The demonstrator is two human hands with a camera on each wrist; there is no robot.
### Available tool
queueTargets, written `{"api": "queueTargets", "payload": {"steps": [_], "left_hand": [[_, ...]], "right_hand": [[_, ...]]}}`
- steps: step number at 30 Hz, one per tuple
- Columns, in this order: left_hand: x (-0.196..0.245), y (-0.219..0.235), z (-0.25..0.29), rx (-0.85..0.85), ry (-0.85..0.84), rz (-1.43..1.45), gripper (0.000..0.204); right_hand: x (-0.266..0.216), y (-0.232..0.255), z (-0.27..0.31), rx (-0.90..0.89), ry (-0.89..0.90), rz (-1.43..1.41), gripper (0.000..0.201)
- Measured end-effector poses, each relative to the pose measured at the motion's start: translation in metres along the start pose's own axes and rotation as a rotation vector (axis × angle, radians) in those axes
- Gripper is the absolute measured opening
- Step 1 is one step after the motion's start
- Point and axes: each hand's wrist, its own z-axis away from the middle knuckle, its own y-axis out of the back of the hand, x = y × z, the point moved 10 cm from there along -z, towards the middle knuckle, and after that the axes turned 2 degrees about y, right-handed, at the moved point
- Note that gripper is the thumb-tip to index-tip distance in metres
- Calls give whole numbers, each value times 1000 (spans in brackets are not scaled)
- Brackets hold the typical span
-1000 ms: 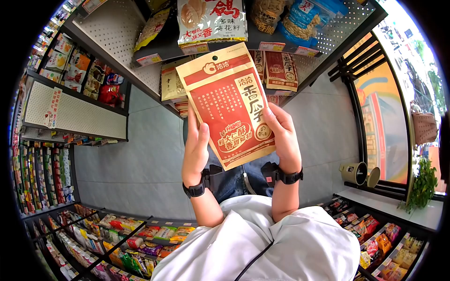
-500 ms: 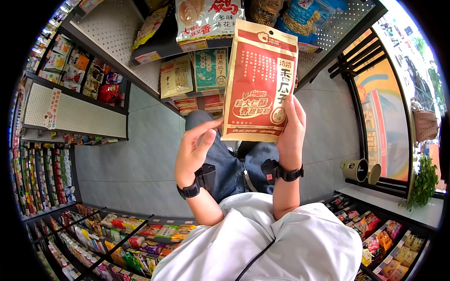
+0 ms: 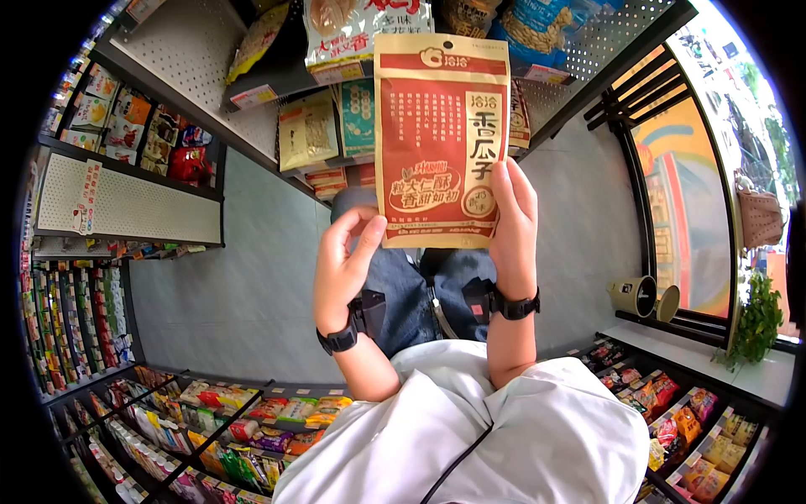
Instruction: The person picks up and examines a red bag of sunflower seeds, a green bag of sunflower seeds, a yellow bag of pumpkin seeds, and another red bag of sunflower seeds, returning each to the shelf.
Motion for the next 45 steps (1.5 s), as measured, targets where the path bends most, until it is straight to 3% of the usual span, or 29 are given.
{"api": "queueTargets", "payload": {"steps": [18, 20, 26, 30, 37, 43, 45], "left_hand": [[13, -6, -1, -11, -86, -104, 25], [27, -10, 0, 19, -145, -83, 28], [12, -11, 1, -36, -2, -27, 33], [19, -8, -1, -9, -89, 0, 33], [21, -4, 2, -23, -76, 4, 30], [26, 0, 2, -8, -167, -55, 27], [27, 0, 2, -7, -171, -63, 27]], "right_hand": [[3, -4, 0, -111, 9, 118, 29], [11, -9, 1, -168, -48, 107, 31], [4, -21, 10, -272, -35, 89, 47], [-1, -28, 11, -304, -25, 65, 53], [2, -31, 11, -329, -78, 40, 58], [-22, -41, 10, -294, 153, 56, 76], [-19, -39, 10, -326, 148, 75, 81]]}}
